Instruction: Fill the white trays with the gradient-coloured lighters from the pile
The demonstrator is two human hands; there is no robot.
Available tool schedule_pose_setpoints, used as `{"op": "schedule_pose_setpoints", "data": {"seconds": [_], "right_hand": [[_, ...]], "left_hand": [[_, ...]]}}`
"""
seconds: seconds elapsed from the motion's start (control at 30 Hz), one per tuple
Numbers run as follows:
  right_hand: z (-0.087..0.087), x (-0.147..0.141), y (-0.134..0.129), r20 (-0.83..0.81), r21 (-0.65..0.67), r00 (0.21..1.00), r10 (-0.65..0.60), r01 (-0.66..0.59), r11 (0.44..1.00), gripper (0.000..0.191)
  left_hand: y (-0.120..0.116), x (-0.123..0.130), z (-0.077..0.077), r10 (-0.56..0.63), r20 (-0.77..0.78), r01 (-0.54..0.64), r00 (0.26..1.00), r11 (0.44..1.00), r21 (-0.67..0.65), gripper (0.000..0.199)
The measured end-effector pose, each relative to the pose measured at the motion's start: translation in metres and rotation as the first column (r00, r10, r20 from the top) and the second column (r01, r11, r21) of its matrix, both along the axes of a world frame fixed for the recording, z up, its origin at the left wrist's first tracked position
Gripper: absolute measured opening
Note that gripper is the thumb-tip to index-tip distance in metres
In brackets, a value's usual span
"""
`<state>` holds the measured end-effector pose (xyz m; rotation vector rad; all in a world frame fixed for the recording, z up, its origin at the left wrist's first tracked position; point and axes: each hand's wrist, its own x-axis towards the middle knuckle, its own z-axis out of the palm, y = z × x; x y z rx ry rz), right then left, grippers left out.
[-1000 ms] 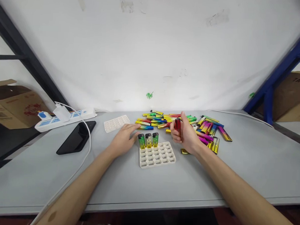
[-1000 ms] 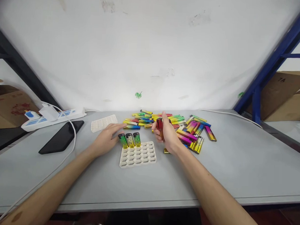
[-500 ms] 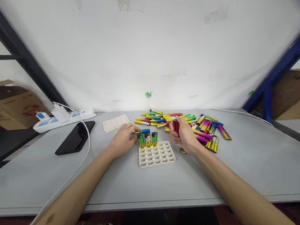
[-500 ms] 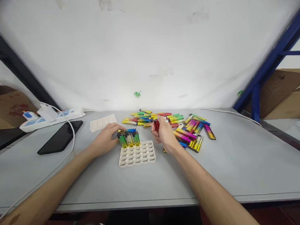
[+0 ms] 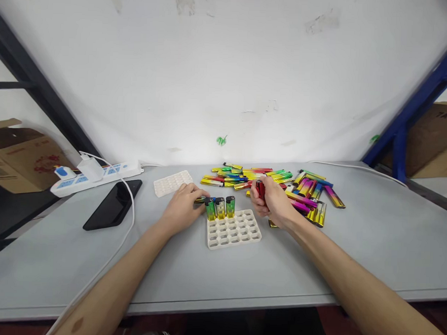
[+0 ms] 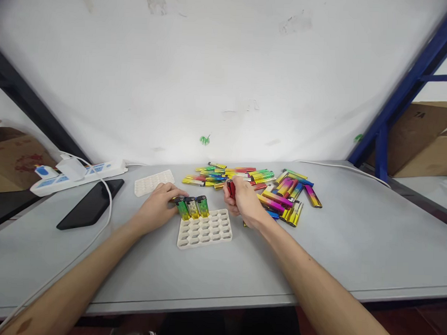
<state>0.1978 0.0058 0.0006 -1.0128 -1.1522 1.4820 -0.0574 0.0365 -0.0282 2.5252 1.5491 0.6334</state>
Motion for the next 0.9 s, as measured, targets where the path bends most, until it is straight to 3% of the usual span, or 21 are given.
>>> {"op": "schedule_pose_setpoints", "data": {"seconds": [0.3, 0.43, 0.67, 0.9], "right_hand": [[-0.0035, -0.0008, 0.0017, 0.028, -0.022, 0.999, 0.024, -0.023, 0.999, 0.041], [-0.0090, -0.0009, 0.0043, 0.035, 0.039, 0.999, 0.029, -0.030, 0.999, 0.043], [0.0001, 0.0034, -0.0023, 0.351, 0.245, 0.935, 0.057, -0.150, 0.958, 0.033], [-0.0073, 0.0040, 0.0012, 0.322, 0.197, 0.940, 0.113, -0.183, 0.963, 0.034]], "left_hand": [[0.0001, -0.0001, -0.0003, -0.007, -0.040, 0.007, 0.999, 1.000, 0.009, 0.037], [0.0007, -0.0003, -0.0009, 0.014, -0.034, -0.013, 0.999, 1.000, 0.017, 0.039], [-0.0006, 0.0012, 0.0010, 0.020, 0.042, -0.021, 0.999, 1.000, 0.016, 0.035], [-0.0022, 0.0024, 0.0030, 0.012, 0.097, -0.019, 0.995, 0.998, 0.065, 0.027]]}}
